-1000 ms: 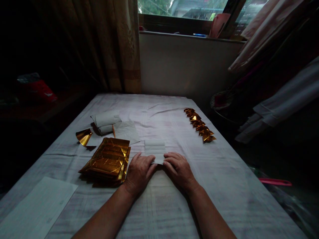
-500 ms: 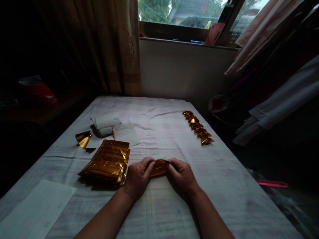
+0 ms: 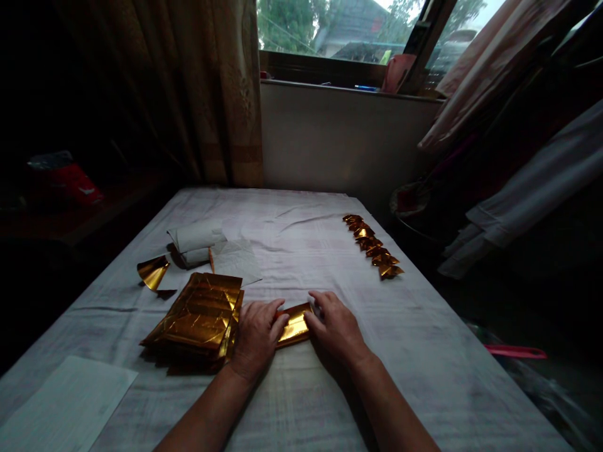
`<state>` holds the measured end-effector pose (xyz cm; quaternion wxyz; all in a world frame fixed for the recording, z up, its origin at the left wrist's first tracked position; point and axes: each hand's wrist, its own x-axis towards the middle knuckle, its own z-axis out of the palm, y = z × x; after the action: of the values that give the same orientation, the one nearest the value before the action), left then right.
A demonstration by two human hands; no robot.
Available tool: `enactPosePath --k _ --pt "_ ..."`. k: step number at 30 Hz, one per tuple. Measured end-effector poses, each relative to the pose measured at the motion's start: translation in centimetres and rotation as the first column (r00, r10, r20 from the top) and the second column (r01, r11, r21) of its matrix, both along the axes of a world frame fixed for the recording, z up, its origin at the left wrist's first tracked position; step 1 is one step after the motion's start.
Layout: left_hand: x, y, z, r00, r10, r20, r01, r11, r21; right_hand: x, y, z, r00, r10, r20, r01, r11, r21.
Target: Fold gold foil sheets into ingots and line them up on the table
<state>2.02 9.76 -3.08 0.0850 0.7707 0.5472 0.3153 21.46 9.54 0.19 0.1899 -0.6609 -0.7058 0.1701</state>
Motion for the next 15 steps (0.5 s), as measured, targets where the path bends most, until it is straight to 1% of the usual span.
enactPosePath --k 3,6,8,11,15 --pt "0.1 0.0 0.1 1.0 0.007 0.002 -0.007 1.0 -0.002 -0.5 0.9 1.7 0.992 0.024 0.121 -0.006 0.989 -0.151" --pt "0.2 0.1 0.0 1.0 0.02 0.003 -0.02 1.0 0.013 -0.9 1.7 3.0 0.979 0.052 0.195 -0.006 0.973 -0.231" --pt "0.2 0.2 -0.1 1.0 0.015 0.002 -0.015 1.0 0.023 -1.0 2.1 3.3 0.977 0.065 0.204 -0.011 0.967 -0.256" --pt "0.2 0.3 -0.3 1.0 0.013 0.005 -0.013 0.999 0.039 -0.9 2.3 3.1 0.977 0.097 0.188 -0.043 0.962 -0.271" --pt "0.2 0.3 -0.7 1.0 0.007 0.005 -0.007 0.998 0.067 -0.7 2.2 2.9 0.982 0.109 0.154 -0.069 0.967 -0.246"
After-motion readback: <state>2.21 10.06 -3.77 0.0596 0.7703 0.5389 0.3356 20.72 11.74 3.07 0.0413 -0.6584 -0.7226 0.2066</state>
